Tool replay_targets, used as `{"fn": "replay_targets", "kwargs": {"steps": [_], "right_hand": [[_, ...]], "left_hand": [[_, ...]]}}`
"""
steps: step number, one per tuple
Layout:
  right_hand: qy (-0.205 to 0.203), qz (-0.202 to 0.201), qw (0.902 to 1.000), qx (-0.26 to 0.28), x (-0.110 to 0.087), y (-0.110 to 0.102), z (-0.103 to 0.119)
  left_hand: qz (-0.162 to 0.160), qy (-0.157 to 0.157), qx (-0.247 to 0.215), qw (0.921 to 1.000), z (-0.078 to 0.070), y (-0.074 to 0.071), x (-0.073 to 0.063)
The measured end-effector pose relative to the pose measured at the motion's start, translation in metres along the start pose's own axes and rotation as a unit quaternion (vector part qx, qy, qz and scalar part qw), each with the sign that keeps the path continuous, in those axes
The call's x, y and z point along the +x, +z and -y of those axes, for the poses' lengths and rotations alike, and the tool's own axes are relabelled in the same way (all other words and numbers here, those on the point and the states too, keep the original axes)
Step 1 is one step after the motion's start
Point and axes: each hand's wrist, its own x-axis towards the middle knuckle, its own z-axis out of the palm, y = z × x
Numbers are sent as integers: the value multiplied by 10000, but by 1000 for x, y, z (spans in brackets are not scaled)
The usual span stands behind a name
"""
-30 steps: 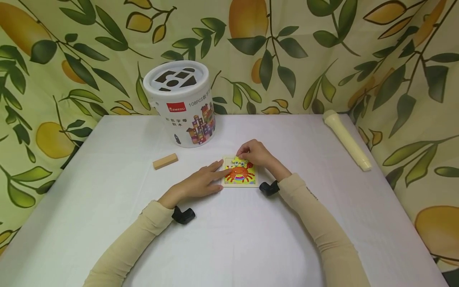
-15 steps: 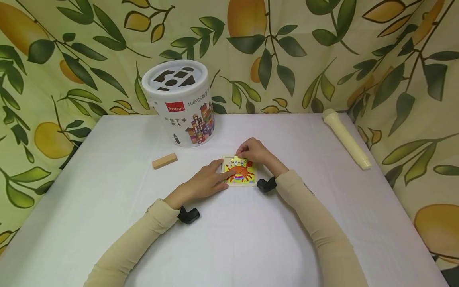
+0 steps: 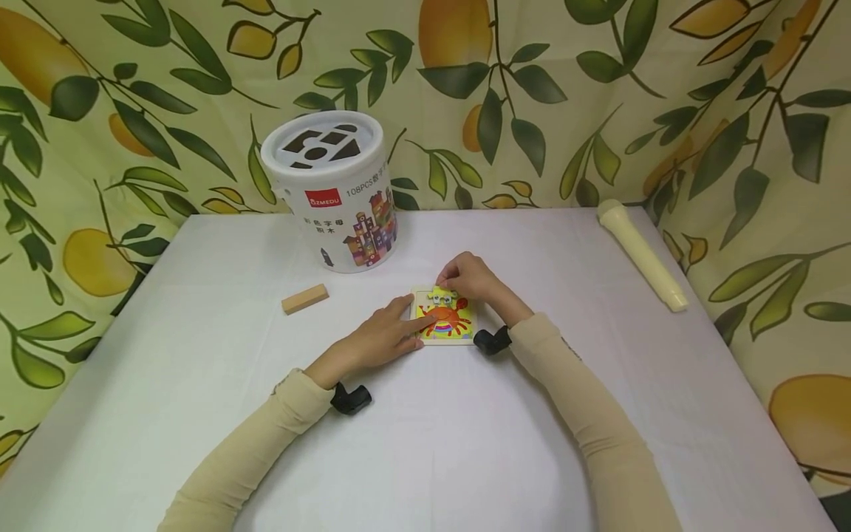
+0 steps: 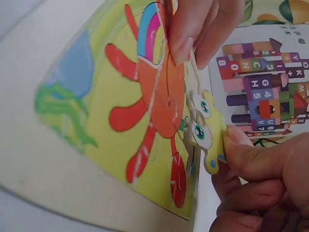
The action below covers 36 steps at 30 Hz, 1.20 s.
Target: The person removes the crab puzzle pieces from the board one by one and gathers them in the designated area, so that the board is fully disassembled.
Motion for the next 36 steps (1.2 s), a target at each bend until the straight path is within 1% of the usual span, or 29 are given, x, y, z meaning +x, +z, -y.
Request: {"fn": "replay_targets", "kwargs": {"steps": [5, 8, 11, 15, 17, 22, 26, 30, 36], "right_hand": [[316, 115, 9992, 203, 2, -9, -6], [337, 245, 9988, 265, 1, -14, -10], [296, 247, 9988, 298, -1, -20, -15], [254, 106, 9991, 308, -5, -31, -29], [303, 17, 9990, 339, -8, -38, -39], [558, -154, 9974, 426, -20, -56, -68], [578, -168, 9972, 443, -27, -64, -84], [553, -219, 9978, 303, -31, -66, -93], [580, -471, 9972, -42, -34, -64, -95]], "left_hand": [[41, 45, -73, 10000, -3, 0, 2], [42, 9, -91, 9999, -3, 0, 1], [39, -51, -158, 9999, -2, 1, 0], [17, -127, -270, 9996, -1, 3, -3], [-11, -153, -280, 9995, -1, 3, -5], [-82, -104, -317, 9994, -1, 2, -9], [-98, -92, -334, 9994, -1, 1, -10], [-82, -129, -337, 9993, -1, 1, -9], [-102, -132, -468, 9988, -1, 3, -5]]}}
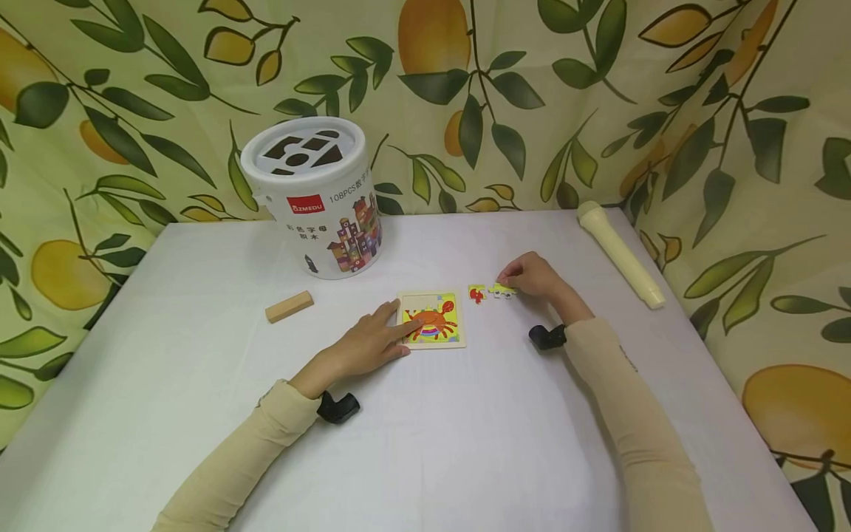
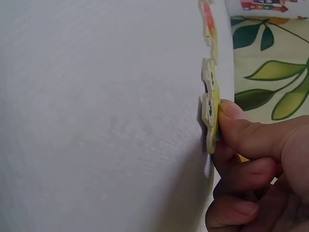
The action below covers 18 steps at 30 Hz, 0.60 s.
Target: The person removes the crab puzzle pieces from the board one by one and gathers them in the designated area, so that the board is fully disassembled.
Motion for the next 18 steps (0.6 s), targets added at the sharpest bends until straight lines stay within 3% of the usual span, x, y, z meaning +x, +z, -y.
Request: {"fn": "replay_targets", "kwargs": {"steps": [5, 11, 15, 18], "right_hand": [[-104, -152, 9995, -247, 0, 2, 1], [-393, -384, 9984, -143, -2, 2, 5], [-930, -331, 9951, 2, -5, 9, 22], [-1382, 13, 9903, -153, -10, 23, 40]], "left_hand": [[-22, -21, 23, 10000, 0, -1, 0], [-36, 46, 166, 9998, 1, -1, 0], [-48, 73, 193, 9998, 0, -1, 0], [-16, 10, 154, 9999, -1, 0, -1]]}}
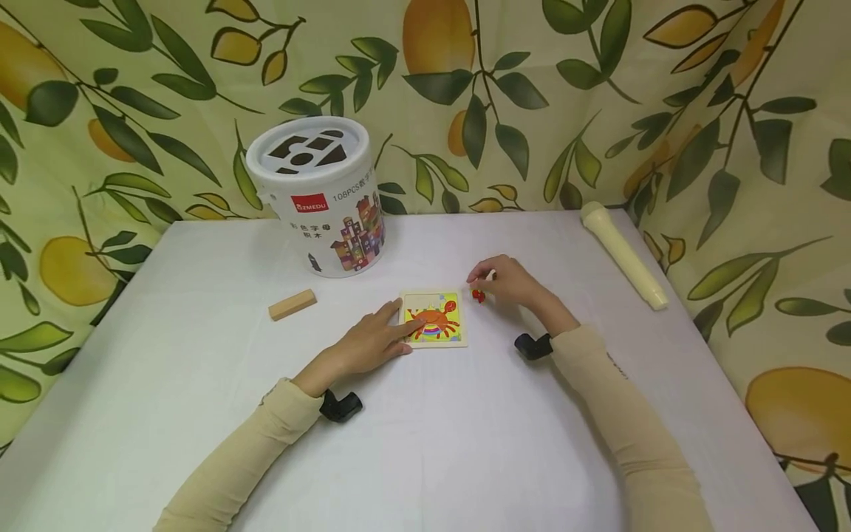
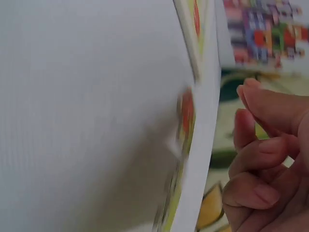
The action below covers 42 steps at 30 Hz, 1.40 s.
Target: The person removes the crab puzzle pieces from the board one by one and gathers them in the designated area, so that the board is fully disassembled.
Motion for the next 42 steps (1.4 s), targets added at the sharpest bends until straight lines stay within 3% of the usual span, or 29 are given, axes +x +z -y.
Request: {"fn": "replay_targets", "kwargs": {"steps": [6, 14, 25, 33, 38, 42], "right_hand": [[-510, 471, 9970, -340, 4, 23, 28], [-325, 480, 9944, -879, 5, 37, 33], [-373, 362, 9921, -1145, 1, 40, 37], [3, 196, 9982, -570, 3, 37, 35], [-49, 5, 9999, -132, 8, 29, 30], [167, 62, 9995, 255, 13, 23, 24]], "left_hand": [[43, -78, -18, 10000, -3, -1, -1], [-6, -95, 99, 9999, -4, 1, -3], [-139, -111, 181, 9997, -4, 4, -3], [-71, -88, 101, 9999, -4, 3, -2], [-81, -27, 88, 9999, -5, 1, -3], [-30, -59, 24, 10000, -5, 0, -4]]}}
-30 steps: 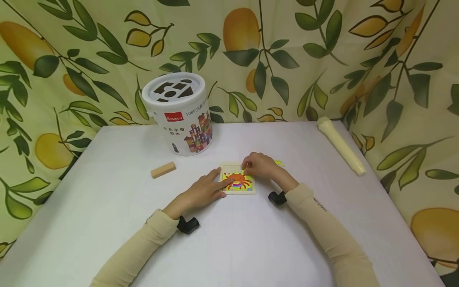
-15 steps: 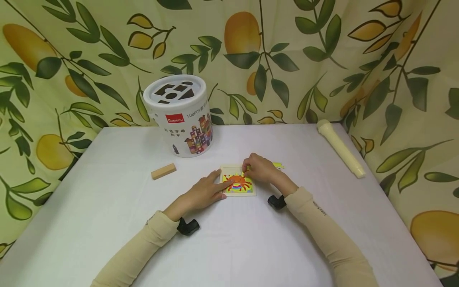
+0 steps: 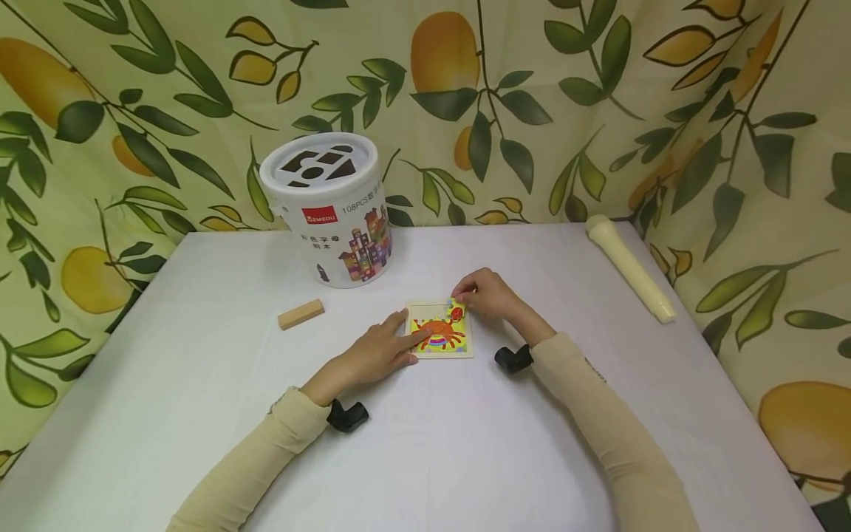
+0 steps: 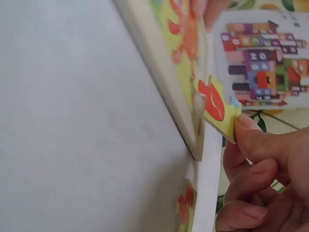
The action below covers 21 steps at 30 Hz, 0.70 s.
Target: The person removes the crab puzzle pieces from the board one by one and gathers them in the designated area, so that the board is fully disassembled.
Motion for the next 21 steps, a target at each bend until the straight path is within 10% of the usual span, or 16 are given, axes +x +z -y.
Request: {"fn": "replay_targets", "kwargs": {"steps": [21], "right_hand": [[913, 112, 9957, 108, -35, -76, -66]], "left_hand": [[25, 73, -71, 9999, 1, 0, 2]]}}
